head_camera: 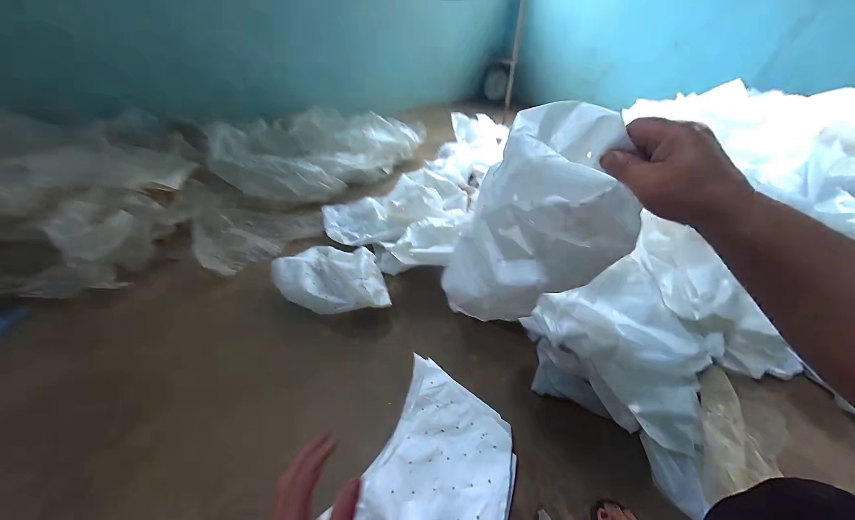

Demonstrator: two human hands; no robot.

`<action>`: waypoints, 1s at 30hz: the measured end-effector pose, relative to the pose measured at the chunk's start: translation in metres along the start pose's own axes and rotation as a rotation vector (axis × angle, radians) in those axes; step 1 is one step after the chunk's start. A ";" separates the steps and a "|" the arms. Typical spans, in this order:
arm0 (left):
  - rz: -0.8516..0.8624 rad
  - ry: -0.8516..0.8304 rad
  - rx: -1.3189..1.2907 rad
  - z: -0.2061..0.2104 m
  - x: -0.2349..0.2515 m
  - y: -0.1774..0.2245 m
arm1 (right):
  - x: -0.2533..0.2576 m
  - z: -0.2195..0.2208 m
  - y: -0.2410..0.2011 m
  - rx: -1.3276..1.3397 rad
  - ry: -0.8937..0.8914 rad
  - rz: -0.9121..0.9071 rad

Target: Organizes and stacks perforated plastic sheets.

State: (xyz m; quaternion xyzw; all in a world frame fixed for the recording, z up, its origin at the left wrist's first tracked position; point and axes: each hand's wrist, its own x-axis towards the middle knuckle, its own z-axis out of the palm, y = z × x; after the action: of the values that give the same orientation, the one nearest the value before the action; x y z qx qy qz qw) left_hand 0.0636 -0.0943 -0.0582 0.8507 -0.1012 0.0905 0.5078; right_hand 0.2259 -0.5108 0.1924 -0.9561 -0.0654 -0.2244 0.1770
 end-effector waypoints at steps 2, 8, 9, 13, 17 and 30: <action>0.235 0.102 0.013 0.007 0.037 0.050 | -0.002 0.005 -0.029 0.126 0.045 -0.028; 0.488 0.379 0.176 0.014 0.101 0.146 | -0.048 0.055 -0.088 0.562 0.048 -0.185; 0.456 0.398 0.230 0.012 0.104 0.148 | -0.053 0.060 -0.089 0.614 0.043 -0.193; 0.331 0.491 0.238 0.019 0.100 0.131 | -0.069 0.071 -0.079 0.947 -0.008 0.020; 0.421 0.403 0.074 0.038 0.081 0.121 | -0.073 0.079 -0.064 1.220 0.015 0.183; 0.342 0.191 -0.053 -0.010 0.069 0.120 | -0.058 0.084 0.027 1.294 -0.293 -0.022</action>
State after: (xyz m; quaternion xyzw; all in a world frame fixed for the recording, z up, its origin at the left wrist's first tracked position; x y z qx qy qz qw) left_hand 0.0978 -0.1463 0.0658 0.7950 -0.1982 0.2531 0.5145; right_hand 0.2134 -0.5081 0.0876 -0.6767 -0.2201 -0.0091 0.7025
